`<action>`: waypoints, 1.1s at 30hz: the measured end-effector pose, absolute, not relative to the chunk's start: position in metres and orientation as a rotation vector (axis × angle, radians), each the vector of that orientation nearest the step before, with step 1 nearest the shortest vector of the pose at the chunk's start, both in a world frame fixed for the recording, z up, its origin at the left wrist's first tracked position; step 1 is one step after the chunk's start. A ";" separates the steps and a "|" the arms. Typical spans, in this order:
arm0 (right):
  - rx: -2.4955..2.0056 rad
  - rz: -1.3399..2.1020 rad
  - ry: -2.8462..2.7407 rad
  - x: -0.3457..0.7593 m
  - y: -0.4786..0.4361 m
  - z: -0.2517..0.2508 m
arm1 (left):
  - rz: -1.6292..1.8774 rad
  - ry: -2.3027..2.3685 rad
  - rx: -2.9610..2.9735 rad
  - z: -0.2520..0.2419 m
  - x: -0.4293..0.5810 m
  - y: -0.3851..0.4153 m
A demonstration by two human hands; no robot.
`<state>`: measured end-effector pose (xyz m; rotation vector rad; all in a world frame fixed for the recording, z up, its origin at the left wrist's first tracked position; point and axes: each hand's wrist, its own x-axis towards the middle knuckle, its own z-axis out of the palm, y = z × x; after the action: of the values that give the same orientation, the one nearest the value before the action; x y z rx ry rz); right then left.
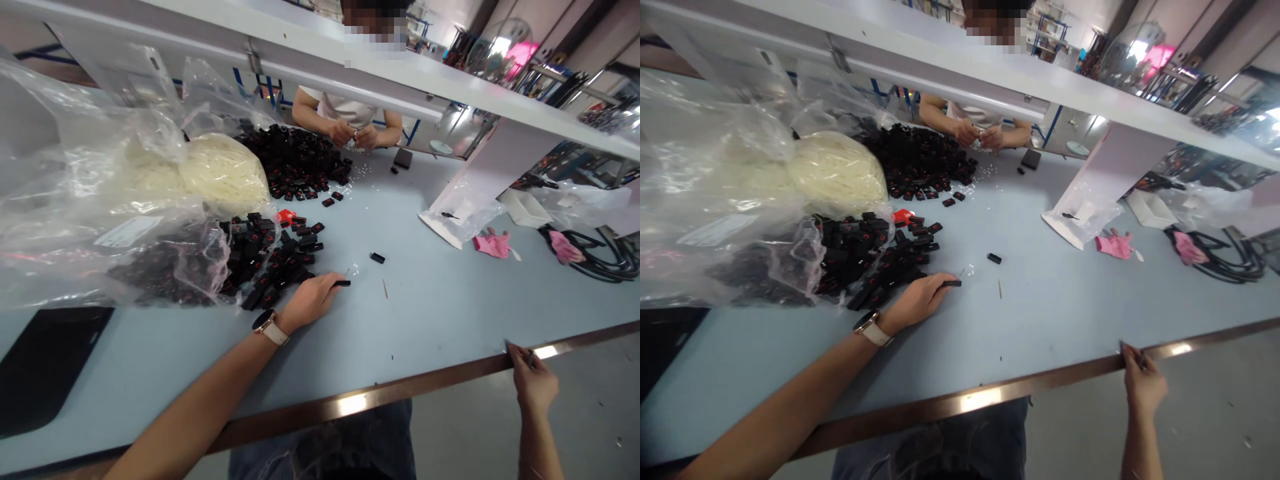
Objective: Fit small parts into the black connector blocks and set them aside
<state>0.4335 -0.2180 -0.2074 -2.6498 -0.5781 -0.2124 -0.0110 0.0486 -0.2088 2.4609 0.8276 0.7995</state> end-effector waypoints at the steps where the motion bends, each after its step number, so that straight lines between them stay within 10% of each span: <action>1: -2.606 -0.188 -0.507 0.437 -0.219 -0.207 | 0.799 0.823 2.465 -0.208 -0.011 0.049; 33: -2.859 -0.233 -1.011 0.367 -0.196 -0.189 | 0.754 0.837 2.462 -0.210 -0.011 0.049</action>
<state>0.3673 -0.1965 -0.1887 -2.8591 -1.0111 -0.2335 -0.0111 0.0495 -0.2103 2.4622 0.8371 0.7543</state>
